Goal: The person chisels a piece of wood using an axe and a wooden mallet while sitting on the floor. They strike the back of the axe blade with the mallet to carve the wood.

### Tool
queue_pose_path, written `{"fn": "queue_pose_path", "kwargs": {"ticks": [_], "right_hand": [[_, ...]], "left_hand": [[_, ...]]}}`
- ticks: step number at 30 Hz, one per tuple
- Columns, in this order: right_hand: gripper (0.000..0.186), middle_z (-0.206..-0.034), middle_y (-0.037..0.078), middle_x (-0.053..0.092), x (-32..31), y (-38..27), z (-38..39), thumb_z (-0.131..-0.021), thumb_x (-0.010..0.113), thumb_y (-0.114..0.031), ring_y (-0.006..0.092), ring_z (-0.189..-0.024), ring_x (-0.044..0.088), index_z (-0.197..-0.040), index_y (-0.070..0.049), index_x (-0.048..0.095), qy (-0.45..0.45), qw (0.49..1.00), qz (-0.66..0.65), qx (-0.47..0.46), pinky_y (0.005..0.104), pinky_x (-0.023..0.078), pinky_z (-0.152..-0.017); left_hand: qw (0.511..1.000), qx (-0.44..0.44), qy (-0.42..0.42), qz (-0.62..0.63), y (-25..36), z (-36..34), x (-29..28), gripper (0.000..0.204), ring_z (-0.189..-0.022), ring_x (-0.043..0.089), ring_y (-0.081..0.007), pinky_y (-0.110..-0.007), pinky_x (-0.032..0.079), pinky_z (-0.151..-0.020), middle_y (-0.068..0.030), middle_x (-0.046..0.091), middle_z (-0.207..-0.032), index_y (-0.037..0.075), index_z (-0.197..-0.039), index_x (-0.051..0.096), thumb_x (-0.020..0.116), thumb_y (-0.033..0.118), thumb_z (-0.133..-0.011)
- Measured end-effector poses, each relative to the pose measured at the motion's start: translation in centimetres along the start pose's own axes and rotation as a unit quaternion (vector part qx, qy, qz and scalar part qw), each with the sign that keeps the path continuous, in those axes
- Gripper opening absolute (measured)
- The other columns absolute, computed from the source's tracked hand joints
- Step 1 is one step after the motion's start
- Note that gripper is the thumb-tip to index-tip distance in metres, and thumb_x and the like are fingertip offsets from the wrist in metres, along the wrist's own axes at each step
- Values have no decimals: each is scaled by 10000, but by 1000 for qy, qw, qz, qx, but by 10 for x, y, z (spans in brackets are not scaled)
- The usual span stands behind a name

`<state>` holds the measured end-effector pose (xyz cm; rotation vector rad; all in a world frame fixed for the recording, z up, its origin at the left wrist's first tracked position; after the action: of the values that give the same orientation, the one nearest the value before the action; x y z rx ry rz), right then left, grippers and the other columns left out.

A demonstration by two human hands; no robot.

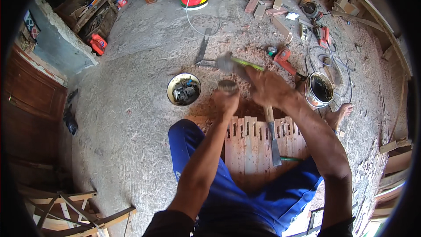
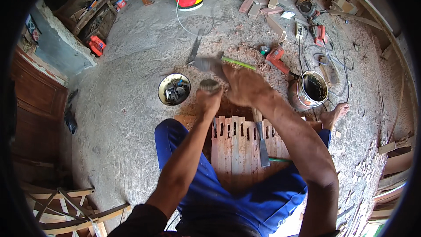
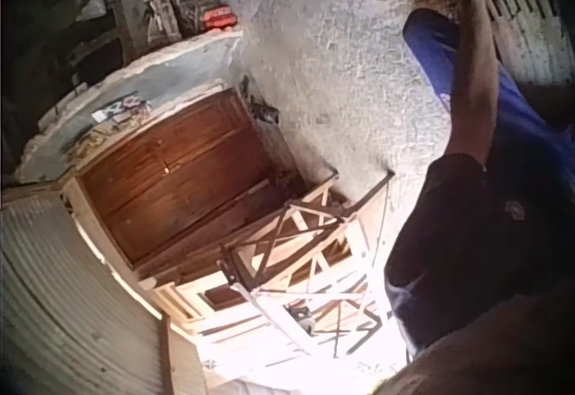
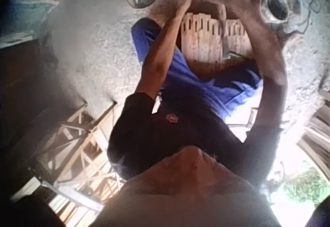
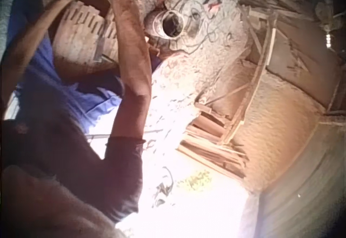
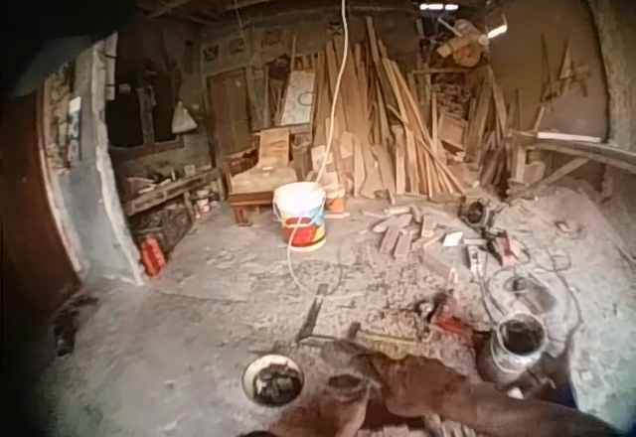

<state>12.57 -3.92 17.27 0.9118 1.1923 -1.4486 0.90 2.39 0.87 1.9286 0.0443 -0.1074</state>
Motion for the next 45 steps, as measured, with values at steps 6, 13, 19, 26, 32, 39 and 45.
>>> {"fn": "queue_pose_path", "kwargs": {"ticks": [6, 13, 19, 26, 32, 39, 45], "right_hand": [[514, -1033, 282, 669, -4, -2, 11, -876, 619, -135, 438, -928, 681, -1351, -82, 430, 60, 994, -96, 7, 524, 539, -834], [498, -795, 260, 675, -10, 5, 14, -859, 625, -103, 441, -781, 692, -1333, -45, 488, 198, 969, -136, -53, 508, 537, -696], [522, -841, 265, 675, -14, -5, -3, -861, 630, -106, 440, -759, 686, -1352, -51, 462, 140, 977, -144, -67, 505, 536, -674], [475, -919, 233, 701, 7, 12, 11, -910, 614, -154, 416, -880, 698, -1343, -96, 429, -126, 990, -70, -4, 511, 555, -838], [404, -882, 241, 685, -19, 6, 8, -904, 587, -145, 381, -900, 703, -1272, -64, 440, 52, 991, -123, -23, 493, 551, -864], [473, -805, 245, 681, 18, 13, 2, -875, 586, -107, 390, -758, 704, -1312, -22, 423, -73, 995, -45, -49, 492, 564, -767], [521, -866, 225, 689, -3, 6, 19, -867, 658, -186, 366, -832, 700, -1335, -49, 473, -12, 975, -217, 38, 481, 528, -775]], "left_hand": [[964, -251, -37, -74, -55, -36, -4, 243, -525, 606, -196, -385, 430, -455, -80, 633, -579, 36, -592, 654, 758, 144, -784], [999, -7, 24, 34, 4, -5, -8, 109, -671, 668, -175, -323, 540, -638, -74, 714, -767, 1, -876, 707, 738, 73, -800], [996, -53, -53, 44, -28, -22, 4, 135, -714, 657, -108, -277, 525, -632, -74, 719, -782, -9, -912, 712, 704, 5, -778], [996, 47, 80, 15, 16, 23, -9, 153, -631, 674, -214, -371, 519, -605, -107, 720, -739, -40, -811, 692, 729, 102, -770], [981, -189, -20, 36, -63, -32, 5, 146, -504, 544, -134, -369, 432, -498, -22, 610, -574, 3, -675, 658, 715, 92, -775], [999, -30, 30, -23, 10, 5, -2, 148, -712, 707, -212, -344, 523, -618, -118, 732, -786, 6, -920, 723, 732, 55, -781], [937, -341, -51, -51, -66, -49, -1, 248, -455, 615, -238, -389, 490, -495, -109, 630, -528, 12, -601, 648, 734, 173, -769]]}}
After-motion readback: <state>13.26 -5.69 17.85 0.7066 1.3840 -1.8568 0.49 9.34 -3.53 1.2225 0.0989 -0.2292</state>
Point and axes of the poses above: each hand's wrist, its own z-axis away from the middle knuckle, its own x-axis out of the palm, y = z × x, the point moved 3 cm from there along -z, towards the middle knuckle
